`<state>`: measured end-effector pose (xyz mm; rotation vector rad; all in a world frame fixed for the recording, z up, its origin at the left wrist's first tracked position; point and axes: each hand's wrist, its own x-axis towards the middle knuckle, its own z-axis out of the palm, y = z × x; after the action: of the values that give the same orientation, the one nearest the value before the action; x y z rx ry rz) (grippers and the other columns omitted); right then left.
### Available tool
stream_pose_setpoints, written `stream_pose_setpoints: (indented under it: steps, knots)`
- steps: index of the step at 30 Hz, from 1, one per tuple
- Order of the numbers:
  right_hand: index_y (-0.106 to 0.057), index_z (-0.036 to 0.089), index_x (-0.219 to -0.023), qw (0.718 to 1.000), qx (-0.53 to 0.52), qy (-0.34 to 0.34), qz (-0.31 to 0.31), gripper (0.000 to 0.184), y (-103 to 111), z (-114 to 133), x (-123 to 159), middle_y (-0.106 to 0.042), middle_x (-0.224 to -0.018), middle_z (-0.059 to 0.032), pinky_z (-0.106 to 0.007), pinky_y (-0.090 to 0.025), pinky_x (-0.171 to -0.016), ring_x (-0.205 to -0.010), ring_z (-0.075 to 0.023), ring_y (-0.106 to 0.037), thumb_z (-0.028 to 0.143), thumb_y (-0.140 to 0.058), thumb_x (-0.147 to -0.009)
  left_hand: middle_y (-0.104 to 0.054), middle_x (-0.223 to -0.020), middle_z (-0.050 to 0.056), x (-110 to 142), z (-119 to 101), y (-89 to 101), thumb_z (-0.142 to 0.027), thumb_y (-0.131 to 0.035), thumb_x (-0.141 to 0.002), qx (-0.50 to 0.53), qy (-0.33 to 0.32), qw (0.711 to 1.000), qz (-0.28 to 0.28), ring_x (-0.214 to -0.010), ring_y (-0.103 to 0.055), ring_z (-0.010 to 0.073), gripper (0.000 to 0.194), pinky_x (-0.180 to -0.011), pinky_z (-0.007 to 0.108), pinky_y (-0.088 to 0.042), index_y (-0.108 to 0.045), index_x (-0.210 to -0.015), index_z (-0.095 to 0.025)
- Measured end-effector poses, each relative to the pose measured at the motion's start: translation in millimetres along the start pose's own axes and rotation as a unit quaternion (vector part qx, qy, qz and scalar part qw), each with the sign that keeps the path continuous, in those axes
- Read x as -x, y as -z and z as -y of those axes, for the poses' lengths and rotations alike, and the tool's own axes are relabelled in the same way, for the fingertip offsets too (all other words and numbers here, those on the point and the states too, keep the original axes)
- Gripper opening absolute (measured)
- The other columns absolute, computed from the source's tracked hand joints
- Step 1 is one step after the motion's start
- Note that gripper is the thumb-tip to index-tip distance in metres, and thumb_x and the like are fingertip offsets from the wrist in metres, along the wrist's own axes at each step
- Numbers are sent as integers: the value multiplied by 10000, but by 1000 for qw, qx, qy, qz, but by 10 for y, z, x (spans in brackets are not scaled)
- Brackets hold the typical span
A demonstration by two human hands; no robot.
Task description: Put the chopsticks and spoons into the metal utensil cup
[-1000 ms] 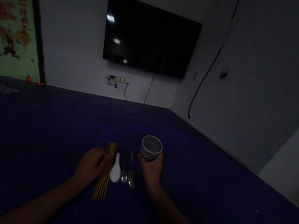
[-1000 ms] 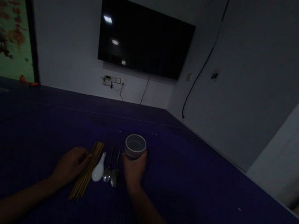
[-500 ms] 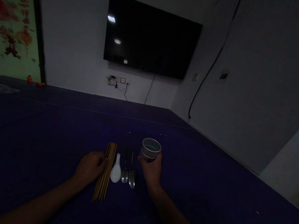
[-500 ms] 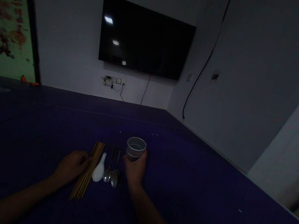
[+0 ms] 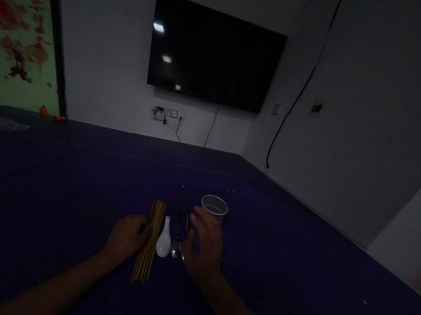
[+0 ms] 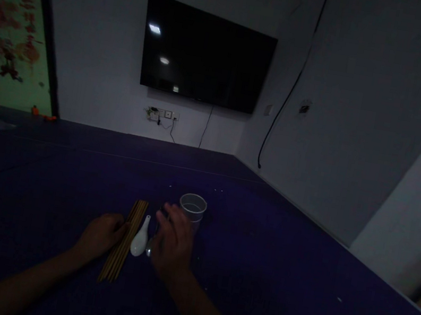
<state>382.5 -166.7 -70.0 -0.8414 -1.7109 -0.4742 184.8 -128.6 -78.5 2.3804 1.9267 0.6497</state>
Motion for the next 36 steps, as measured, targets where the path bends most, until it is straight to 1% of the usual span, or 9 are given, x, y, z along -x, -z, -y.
stream_pose_setpoints:
  steps: [1, 2, 4, 6, 12, 16, 20, 32, 36]
  knots:
    - [-544, 232, -1170, 997, -28, 39, 52, 396, -11, 26, 31, -640, -1088, -71, -366, -424, -906, -1058, -184, -564, 99, -359, -846, -637, -675, 50, 0, -3, 2, -337, -373, -875, -4, 0, 1000, 2, -620, -583, 172, 333, -554, 260, -318, -573, -661, -177]
    - [-599, 226, -1092, 992, -50, 57, 101, 393, -32, 40, 66, -678, -973, -59, -326, -460, -831, -930, -167, -615, 81, -332, -843, -640, -679, 50, -1, -5, 2, -340, -371, -875, -10, -1, 1000, 4, -628, -585, 174, 335, -559, 262, -322, -575, -665, -177]
    - [-662, 207, -951, 980, -73, 51, 178, 386, -93, 37, 134, -697, -798, -47, -276, -483, -701, -731, -149, -635, 64, -326, -825, -647, -693, 51, -9, -5, -4, -346, -370, -876, -21, 1, 1000, 10, -656, -593, 176, 334, -573, 263, -331, -581, -679, -178]
    - [-682, 190, -846, 973, -83, 22, 216, 350, -157, 5, 181, -700, -755, -48, -253, -481, -662, -684, -145, -633, 51, -366, -786, -654, -712, 50, -19, -3, -14, -348, -372, -877, -27, 11, 999, 21, -677, -599, 173, 330, -584, 261, -340, -589, -696, -177]
    - [-690, 191, -796, 961, -53, -85, 259, 308, -210, -42, 181, -716, -806, -43, -234, -475, -674, -727, -154, -655, 26, -442, -719, -661, -753, 57, -28, -1, -22, -368, -370, -884, -34, 24, 998, 38, -709, -609, 174, 338, -616, 260, -359, -598, -725, -176]
    - [-694, 201, -790, 944, -44, -128, 302, 316, -176, 18, 139, -717, -806, -35, -221, -466, -681, -732, -148, -658, 17, -447, -719, -662, -756, 57, -22, -11, -8, -364, -363, -888, -36, 21, 998, 41, -715, -608, 174, 342, -629, 262, -365, -604, -734, -175]
    - [-696, 196, -836, 933, -46, -134, 331, 331, -164, 48, 130, -715, -821, -37, -223, -461, -708, -753, -147, -654, 18, -438, -730, -663, -756, 51, -27, -18, -3, -323, -368, -884, -38, 24, 998, 45, -698, -605, 167, 318, -629, 263, -367, -606, -737, -174]
    - [-702, 200, -841, 933, -48, -139, 329, 336, -192, 41, 145, -717, -828, -30, -222, -460, -723, -775, -146, -657, 12, -451, -718, -671, -806, 51, -31, -1, -18, -250, -402, -855, -27, 34, 998, 36, -734, -613, 165, 250, -619, 253, -362, -613, -745, -174]
    - [-701, 200, -854, 929, -45, -136, 341, 351, -192, 47, 144, -718, -855, -34, -224, -465, -739, -797, -146, -658, 11, -440, -717, -672, -805, 48, -32, 3, -18, -252, -406, -850, -23, 38, 998, 42, -731, -614, 163, 239, -620, 248, -363, -617, -767, -177]
